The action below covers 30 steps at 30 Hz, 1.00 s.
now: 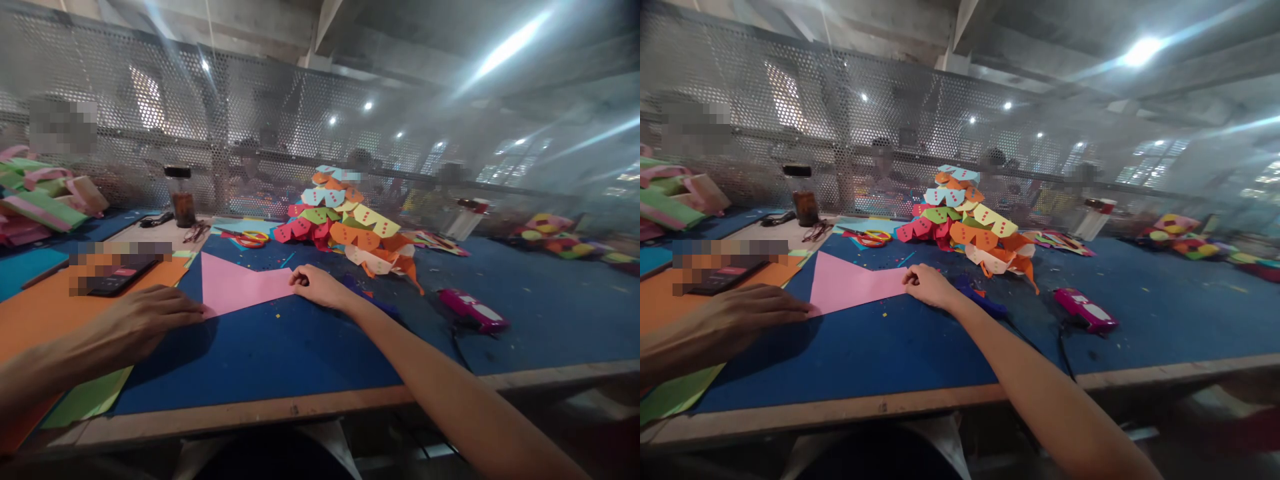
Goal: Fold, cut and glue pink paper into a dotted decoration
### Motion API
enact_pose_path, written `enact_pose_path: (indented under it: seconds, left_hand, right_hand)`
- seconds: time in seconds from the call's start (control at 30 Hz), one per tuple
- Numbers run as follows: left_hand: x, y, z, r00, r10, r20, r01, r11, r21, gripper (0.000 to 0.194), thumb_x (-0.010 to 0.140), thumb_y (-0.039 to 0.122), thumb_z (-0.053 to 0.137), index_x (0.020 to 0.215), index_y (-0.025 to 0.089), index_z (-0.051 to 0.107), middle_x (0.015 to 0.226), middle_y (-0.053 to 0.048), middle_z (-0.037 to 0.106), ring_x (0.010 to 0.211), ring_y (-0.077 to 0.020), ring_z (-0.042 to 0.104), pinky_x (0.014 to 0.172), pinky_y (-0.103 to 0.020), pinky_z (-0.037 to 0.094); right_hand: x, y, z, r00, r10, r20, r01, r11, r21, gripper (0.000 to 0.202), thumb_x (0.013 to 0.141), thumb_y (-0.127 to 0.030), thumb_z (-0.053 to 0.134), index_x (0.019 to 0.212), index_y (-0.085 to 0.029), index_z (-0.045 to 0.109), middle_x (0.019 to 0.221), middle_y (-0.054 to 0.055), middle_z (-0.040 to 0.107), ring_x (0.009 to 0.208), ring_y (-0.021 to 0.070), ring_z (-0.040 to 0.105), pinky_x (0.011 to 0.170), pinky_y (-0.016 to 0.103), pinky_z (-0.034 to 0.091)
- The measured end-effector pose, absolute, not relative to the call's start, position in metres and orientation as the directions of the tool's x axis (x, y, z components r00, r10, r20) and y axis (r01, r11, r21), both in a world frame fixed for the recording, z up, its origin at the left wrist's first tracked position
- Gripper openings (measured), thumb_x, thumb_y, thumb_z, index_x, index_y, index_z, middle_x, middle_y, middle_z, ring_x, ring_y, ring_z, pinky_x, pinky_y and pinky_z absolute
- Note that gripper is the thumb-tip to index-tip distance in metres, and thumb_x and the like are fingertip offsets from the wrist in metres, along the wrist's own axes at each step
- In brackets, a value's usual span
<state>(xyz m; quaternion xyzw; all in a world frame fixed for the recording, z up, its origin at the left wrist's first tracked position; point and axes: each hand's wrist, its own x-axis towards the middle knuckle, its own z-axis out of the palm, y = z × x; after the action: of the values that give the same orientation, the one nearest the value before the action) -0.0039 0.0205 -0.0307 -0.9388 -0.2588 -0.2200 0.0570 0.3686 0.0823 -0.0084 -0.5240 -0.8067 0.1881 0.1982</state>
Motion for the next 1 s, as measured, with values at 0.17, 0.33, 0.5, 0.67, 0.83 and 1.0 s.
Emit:
enact_pose_path:
  seconds: [0.17, 0.33, 0.5, 0.67, 0.83, 1.0]
  left_hand:
    - [0.016, 0.02, -0.018, 0.77, 0.451, 0.452, 0.523, -0.851, -0.042, 0.041, 0.096, 0.01, 0.044, 0.119, 0.031, 0.071, 0.126, -0.002, 0.074, 0.115, -0.0233, 0.066, 0.095, -0.039, 0.054]
    - [0.056, 0.026, -0.011, 0.807, 0.419, 0.417, 0.469, -0.883, -0.02, 0.046, 0.091, 0.008, 0.042, 0.125, 0.025, 0.068, 0.122, -0.007, 0.074, 0.11, -0.0244, 0.069, 0.095, -0.04, 0.055]
    - [0.065, 0.036, -0.022, 0.816, 0.417, 0.399, 0.44, -0.897, 0.037, 0.048, 0.083, 0.003, 0.045, 0.119, 0.024, 0.069, 0.119, -0.006, 0.074, 0.106, -0.023, 0.071, 0.093, -0.04, 0.059]
    - [0.059, 0.038, -0.025, 0.78, 0.459, 0.426, 0.454, -0.883, 0.119, 0.048, 0.085, 0.004, 0.045, 0.118, 0.025, 0.072, 0.119, -0.005, 0.075, 0.108, -0.0206, 0.071, 0.093, -0.035, 0.059]
    - [0.06, 0.038, -0.024, 0.771, 0.49, 0.407, 0.464, -0.87, 0.168, 0.044, 0.087, 0.005, 0.045, 0.115, 0.025, 0.073, 0.117, -0.005, 0.075, 0.107, -0.0196, 0.071, 0.093, -0.034, 0.059]
    - [0.059, 0.04, -0.027, 0.763, 0.492, 0.42, 0.449, -0.87, 0.203, 0.044, 0.088, 0.004, 0.044, 0.116, 0.025, 0.072, 0.117, -0.006, 0.074, 0.109, -0.0189, 0.069, 0.094, -0.035, 0.058]
  right_hand:
    - [0.367, 0.084, -0.01, -0.381, 0.92, 0.091, 0.787, 0.374, -0.491, 0.009, 0.092, -0.023, 0.07, 0.095, -0.015, 0.067, 0.096, 0.003, 0.069, 0.087, 0.0174, 0.067, 0.082, 0.037, 0.055]
    - [0.365, 0.084, -0.009, -0.38, 0.921, 0.083, 0.778, 0.367, -0.51, 0.009, 0.09, -0.022, 0.071, 0.094, -0.015, 0.067, 0.097, 0.003, 0.07, 0.087, 0.0177, 0.067, 0.082, 0.036, 0.055]
    - [0.369, 0.083, -0.002, -0.428, 0.902, 0.06, 0.708, 0.376, -0.598, 0.022, 0.078, 0.001, 0.061, 0.092, -0.015, 0.069, 0.096, 0.006, 0.073, 0.087, 0.015, 0.067, 0.081, 0.026, 0.052]
    - [0.377, 0.084, 0.004, -0.466, 0.884, 0.033, 0.648, 0.366, -0.668, 0.037, 0.071, 0.007, 0.053, 0.096, -0.013, 0.071, 0.103, 0.009, 0.076, 0.091, 0.0162, 0.069, 0.085, 0.028, 0.053]
    - [0.382, 0.087, 0.005, -0.489, 0.872, 0.007, 0.613, 0.35, -0.709, 0.043, 0.068, 0.009, 0.05, 0.096, -0.015, 0.071, 0.106, 0.007, 0.077, 0.095, 0.0151, 0.07, 0.089, 0.028, 0.054]
    - [0.384, 0.087, 0.004, -0.492, 0.871, -0.003, 0.594, 0.333, -0.732, 0.049, 0.064, 0.01, 0.046, 0.095, -0.016, 0.073, 0.105, 0.007, 0.078, 0.095, 0.0157, 0.071, 0.088, 0.028, 0.054]
